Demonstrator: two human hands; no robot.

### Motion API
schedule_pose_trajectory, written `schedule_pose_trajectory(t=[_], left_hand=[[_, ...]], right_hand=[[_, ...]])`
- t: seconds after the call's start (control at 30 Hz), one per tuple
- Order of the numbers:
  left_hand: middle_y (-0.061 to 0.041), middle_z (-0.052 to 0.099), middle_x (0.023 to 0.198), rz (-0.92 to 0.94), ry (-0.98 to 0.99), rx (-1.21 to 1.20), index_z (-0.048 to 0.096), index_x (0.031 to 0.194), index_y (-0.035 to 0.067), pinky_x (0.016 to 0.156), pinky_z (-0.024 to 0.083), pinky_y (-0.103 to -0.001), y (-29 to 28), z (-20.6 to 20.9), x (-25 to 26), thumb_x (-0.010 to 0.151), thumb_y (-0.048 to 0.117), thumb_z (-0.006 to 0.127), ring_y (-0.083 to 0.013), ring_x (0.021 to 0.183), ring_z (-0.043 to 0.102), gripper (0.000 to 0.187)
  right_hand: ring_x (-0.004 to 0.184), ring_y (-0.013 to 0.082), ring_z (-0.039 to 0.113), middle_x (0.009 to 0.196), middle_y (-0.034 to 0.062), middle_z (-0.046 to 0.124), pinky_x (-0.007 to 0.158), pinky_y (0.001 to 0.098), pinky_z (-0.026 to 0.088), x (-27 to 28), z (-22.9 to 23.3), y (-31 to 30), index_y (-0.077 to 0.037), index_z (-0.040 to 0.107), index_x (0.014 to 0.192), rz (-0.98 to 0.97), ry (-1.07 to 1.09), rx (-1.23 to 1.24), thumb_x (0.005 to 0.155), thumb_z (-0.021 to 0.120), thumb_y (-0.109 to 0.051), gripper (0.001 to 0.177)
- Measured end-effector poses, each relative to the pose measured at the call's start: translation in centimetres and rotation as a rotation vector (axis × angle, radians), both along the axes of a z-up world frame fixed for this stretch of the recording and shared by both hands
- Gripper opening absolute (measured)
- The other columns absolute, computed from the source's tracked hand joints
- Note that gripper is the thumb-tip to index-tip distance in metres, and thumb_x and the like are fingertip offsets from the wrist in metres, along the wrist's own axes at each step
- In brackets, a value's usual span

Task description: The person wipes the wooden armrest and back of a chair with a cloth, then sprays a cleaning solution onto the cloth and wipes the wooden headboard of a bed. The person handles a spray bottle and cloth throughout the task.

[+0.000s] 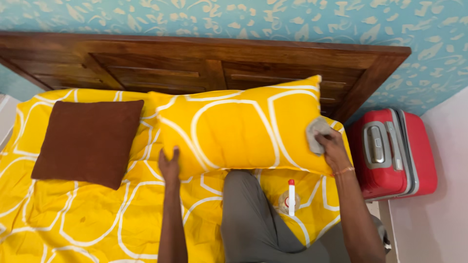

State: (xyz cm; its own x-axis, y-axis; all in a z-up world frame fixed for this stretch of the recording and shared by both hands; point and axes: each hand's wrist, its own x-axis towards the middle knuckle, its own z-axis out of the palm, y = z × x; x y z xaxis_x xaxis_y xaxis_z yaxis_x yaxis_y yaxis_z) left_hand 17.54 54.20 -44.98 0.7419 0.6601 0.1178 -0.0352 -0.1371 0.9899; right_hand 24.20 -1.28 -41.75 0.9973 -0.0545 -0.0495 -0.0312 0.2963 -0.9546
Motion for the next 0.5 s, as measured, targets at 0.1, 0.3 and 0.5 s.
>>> schedule_pose_trajectory(t=[0.1, 0.3, 0.5], left_hand=[[-0.014, 0.07, 0.117, 0.103, -0.004, 0.086, 0.063, 0.127, -0.005, 0.09, 0.052, -0.033, 4.4, 2.1, -6.8, 0.101, 0.019, 0.07, -0.0212, 0.101, 0.062, 0.036], [-0.013, 0.069, 0.114, 0.474, 0.093, 0.148, 0.063, 0.125, -0.005, 0.083, 0.052, -0.034, 9.4, 3.8, -20.9, 0.103, 0.021, 0.069, -0.0205, 0.093, 0.062, 0.034], [-0.017, 0.07, 0.117, 0.627, 0.152, 0.108, 0.064, 0.131, -0.006, 0.087, 0.051, -0.037, 9.5, 0.4, -30.8, 0.104, 0.02, 0.065, -0.0252, 0.096, 0.064, 0.037]], right_hand=[[0.091, 0.013, 0.067, 0.105, 0.0045, 0.072, 0.081, 0.0275, 0.055, 2.1, 2.0, 5.7, 0.003, 0.07, 0.114, 0.174, 0.033, 0.012, 0.092, 0.068, 0.001, 0.021], [0.094, 0.0121, 0.068, 0.107, 0.0045, 0.072, 0.084, 0.029, 0.057, 5.5, 2.6, 20.0, 0.004, 0.069, 0.116, 0.59, -0.014, -0.016, 0.093, 0.071, -0.006, 0.026], [0.096, 0.0135, 0.069, 0.107, 0.0051, 0.073, 0.085, 0.0308, 0.057, 5.1, 2.2, 30.1, 0.004, 0.07, 0.116, 0.909, 0.059, 0.011, 0.092, 0.074, -0.013, 0.029]])
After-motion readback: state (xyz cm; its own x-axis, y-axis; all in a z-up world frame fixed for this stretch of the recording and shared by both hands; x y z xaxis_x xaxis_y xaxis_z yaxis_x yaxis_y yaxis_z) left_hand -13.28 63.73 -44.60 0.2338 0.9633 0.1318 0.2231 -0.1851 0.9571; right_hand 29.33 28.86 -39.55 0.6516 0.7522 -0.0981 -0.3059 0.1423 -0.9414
